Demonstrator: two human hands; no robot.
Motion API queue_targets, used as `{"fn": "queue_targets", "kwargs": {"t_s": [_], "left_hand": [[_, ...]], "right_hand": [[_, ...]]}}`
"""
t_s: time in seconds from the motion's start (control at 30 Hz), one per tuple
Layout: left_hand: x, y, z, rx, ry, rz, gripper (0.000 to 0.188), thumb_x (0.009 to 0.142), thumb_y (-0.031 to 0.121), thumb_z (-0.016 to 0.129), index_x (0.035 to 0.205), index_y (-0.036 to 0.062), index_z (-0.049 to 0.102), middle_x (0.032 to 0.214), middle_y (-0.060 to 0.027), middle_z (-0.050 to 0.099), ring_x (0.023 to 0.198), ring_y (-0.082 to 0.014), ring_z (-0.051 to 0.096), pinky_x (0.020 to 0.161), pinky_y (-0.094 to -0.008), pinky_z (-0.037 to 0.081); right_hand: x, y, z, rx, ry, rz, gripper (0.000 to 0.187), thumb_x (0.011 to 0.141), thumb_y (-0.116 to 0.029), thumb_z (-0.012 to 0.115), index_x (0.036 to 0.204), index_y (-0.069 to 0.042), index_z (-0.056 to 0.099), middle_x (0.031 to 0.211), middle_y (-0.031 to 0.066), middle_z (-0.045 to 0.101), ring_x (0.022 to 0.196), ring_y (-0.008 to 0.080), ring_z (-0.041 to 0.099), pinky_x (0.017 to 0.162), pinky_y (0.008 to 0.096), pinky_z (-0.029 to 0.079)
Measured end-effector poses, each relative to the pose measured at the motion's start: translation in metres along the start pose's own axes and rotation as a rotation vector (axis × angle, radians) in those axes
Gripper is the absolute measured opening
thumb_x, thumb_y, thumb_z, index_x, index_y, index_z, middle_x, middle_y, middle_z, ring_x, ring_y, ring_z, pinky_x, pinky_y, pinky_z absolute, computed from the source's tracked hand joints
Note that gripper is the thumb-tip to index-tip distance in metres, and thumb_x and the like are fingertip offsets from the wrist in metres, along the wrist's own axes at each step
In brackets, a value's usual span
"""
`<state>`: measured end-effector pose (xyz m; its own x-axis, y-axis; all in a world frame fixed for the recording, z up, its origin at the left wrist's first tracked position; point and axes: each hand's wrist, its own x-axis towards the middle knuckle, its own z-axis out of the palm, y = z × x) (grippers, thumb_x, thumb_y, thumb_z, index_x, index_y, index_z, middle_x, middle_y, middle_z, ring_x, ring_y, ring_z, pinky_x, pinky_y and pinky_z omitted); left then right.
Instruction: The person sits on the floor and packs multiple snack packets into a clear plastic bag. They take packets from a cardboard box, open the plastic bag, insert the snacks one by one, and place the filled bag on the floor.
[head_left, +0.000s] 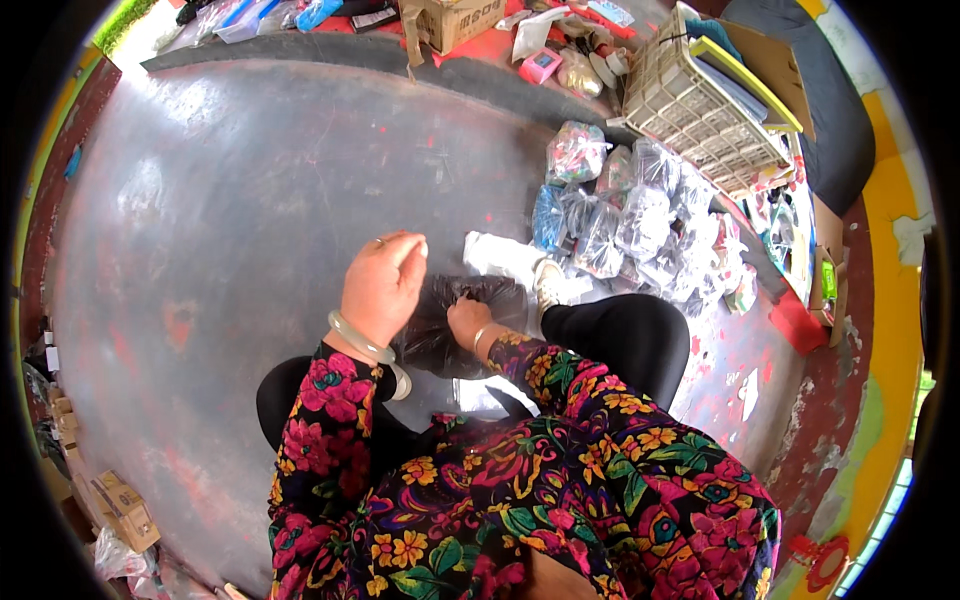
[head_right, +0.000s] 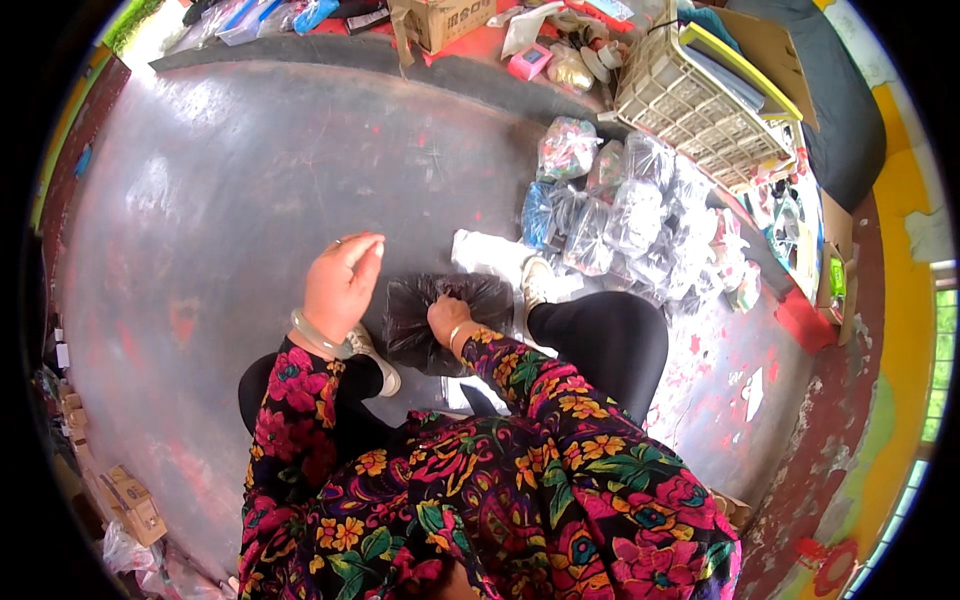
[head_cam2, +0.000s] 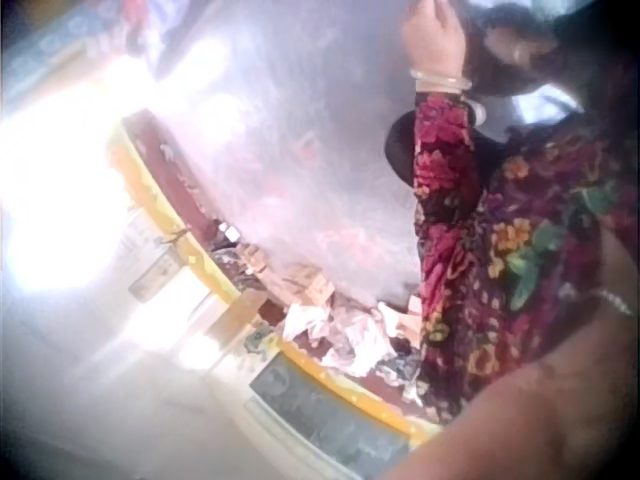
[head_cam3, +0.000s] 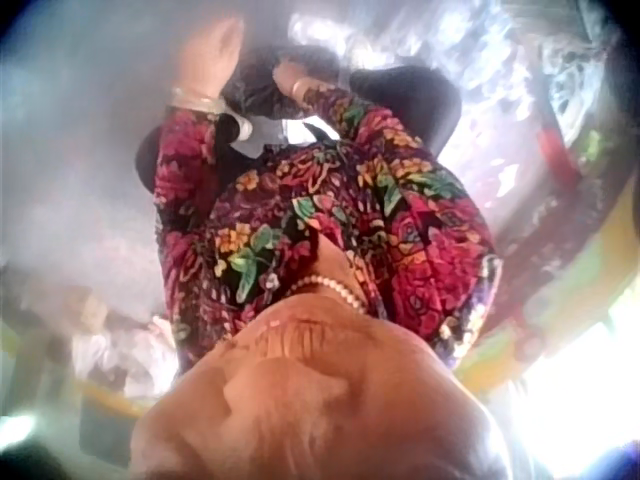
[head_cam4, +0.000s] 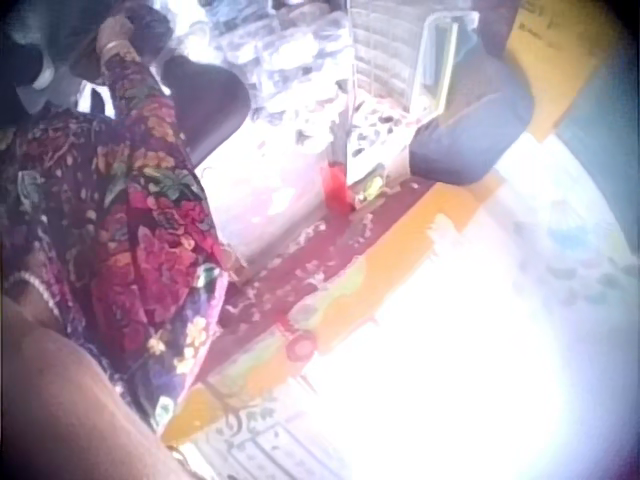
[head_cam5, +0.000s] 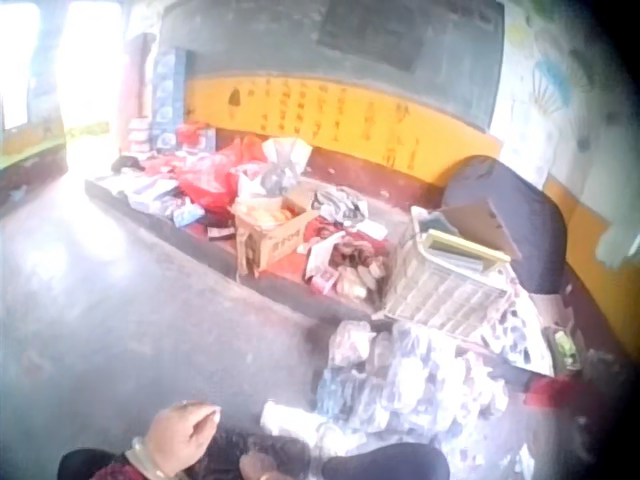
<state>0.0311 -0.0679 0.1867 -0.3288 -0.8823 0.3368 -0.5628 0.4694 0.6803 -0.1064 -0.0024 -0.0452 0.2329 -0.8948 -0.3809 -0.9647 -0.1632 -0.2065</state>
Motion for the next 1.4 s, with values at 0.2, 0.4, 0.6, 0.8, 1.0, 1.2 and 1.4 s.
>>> {"fn": "queue_targets", "kwargs": {"t_s": [0.2,0.4,0.6,0.8,1.0,1.2,1.4], "left_hand": [[0.009,0.012,-0.001,-0.014,-0.054,0.059,0.014,0.080,0.012,0.054,0.086,0.0011,0.060,0.082,-0.0148,0.061,0.076,-0.0315,0.057,0.067,-0.0364,0.046],[0.004,0.001,-0.006,0.010,-0.083,0.071,0.013,0.079,0.012,0.052,0.082,0.0013,0.059,0.077,-0.0136,0.060,0.073,-0.0314,0.056,0.065,-0.0372,0.046],[-0.003,-0.009,-0.008,0.025,-0.176,0.049,0.014,0.080,0.013,0.051,0.080,0.0017,0.058,0.073,-0.0137,0.059,0.070,-0.0325,0.055,0.062,-0.0393,0.045],[-0.002,-0.004,-0.015,0.042,-0.229,0.009,0.015,0.080,0.016,0.051,0.081,0.0023,0.059,0.075,-0.0145,0.059,0.072,-0.0330,0.056,0.063,-0.0398,0.045],[-0.001,-0.007,-0.013,0.015,-0.125,0.085,0.014,0.080,0.013,0.053,0.083,0.0013,0.059,0.075,-0.0141,0.059,0.072,-0.0320,0.056,0.063,-0.0379,0.045],[0.005,0.000,-0.016,0.008,0.125,0.174,0.007,0.077,0.009,0.055,0.078,0.0023,0.058,0.071,-0.0124,0.059,0.067,-0.0299,0.056,0.059,-0.0362,0.045],[0.018,0.012,-0.016,-0.026,0.174,0.145,0.006,0.076,0.006,0.056,0.078,0.0010,0.058,0.074,-0.0118,0.060,0.070,-0.0290,0.058,0.062,-0.0339,0.046]], "right_hand": [[-0.009,-0.003,0.006,-0.140,0.183,-0.046,0.009,0.076,-0.013,0.049,0.076,-0.008,0.057,0.077,0.0091,0.058,0.075,0.0225,0.060,0.060,0.0368,0.049],[-0.008,-0.009,-0.014,0.029,0.074,-0.011,0.013,0.075,-0.012,0.048,0.079,-0.007,0.060,0.081,0.0130,0.060,0.079,0.0292,0.060,0.066,0.0394,0.048],[0.004,0.003,-0.016,0.252,-0.148,0.093,0.021,0.071,-0.015,0.054,0.087,-0.003,0.061,0.094,0.0193,0.059,0.089,0.0316,0.058,0.074,0.0395,0.047],[0.020,0.009,0.007,0.076,-0.231,-0.064,0.021,0.066,-0.018,0.055,0.071,0.000,0.065,0.074,0.0207,0.061,0.073,0.0337,0.061,0.069,0.0408,0.048],[0.031,0.023,-0.026,0.129,-0.189,-0.168,0.031,0.062,-0.031,0.058,0.070,-0.002,0.065,0.074,0.0190,0.061,0.073,0.0334,0.059,0.067,0.0405,0.047],[0.042,0.025,-0.133,0.270,-0.024,-0.270,0.026,0.063,-0.030,0.060,0.073,-0.007,0.065,0.077,0.0178,0.061,0.074,0.0343,0.058,0.067,0.0418,0.047],[0.097,0.078,-0.174,1.195,-0.060,0.415,0.025,0.068,-0.023,0.068,0.073,0.000,0.058,0.060,0.0078,0.053,0.049,0.0178,0.053,0.042,0.0284,0.042]]}}
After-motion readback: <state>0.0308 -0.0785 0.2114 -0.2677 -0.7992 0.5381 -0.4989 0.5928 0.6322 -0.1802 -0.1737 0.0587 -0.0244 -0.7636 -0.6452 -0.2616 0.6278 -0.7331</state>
